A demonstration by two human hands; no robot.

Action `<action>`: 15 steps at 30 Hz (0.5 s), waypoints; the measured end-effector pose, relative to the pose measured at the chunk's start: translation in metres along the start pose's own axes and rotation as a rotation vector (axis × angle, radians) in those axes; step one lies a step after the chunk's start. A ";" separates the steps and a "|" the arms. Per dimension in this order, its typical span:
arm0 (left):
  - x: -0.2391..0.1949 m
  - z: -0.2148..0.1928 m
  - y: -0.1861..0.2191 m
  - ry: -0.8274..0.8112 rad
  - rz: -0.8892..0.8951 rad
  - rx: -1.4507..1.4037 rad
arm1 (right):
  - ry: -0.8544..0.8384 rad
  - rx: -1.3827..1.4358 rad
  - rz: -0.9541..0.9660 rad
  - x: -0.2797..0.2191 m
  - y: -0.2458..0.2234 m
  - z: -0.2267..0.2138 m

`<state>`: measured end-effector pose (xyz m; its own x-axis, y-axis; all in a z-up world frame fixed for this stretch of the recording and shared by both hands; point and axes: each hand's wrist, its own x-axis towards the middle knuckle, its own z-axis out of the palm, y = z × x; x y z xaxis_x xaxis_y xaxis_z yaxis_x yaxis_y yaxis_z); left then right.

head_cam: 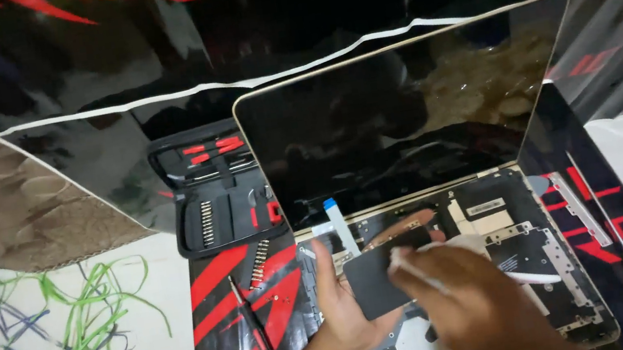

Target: The person cleans the internal components of a disassembled laptop using a white cloth. They wipe the motherboard, a black rectangular component, and other parts inside the laptop chassis.

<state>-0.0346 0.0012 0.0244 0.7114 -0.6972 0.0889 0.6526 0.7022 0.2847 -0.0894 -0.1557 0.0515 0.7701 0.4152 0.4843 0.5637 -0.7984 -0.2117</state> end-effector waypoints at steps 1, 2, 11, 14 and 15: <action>0.001 0.001 0.001 -0.006 -0.003 -0.001 | 0.002 -0.006 0.001 -0.001 0.000 0.001; 0.001 0.002 0.002 0.009 -0.014 0.013 | 0.015 0.013 -0.016 -0.002 -0.001 0.002; 0.001 -0.002 0.002 0.024 -0.015 0.020 | -0.026 0.011 -0.005 -0.015 0.001 0.013; 0.002 0.001 0.000 0.060 0.036 0.014 | 0.030 0.018 0.094 -0.004 0.002 0.002; 0.004 0.002 -0.001 0.060 0.088 0.007 | 0.077 0.037 0.171 0.002 0.001 -0.004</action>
<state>-0.0332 -0.0021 0.0265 0.7801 -0.6231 0.0563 0.5855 0.7588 0.2851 -0.0881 -0.1573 0.0555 0.8315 0.2391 0.5015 0.4379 -0.8375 -0.3267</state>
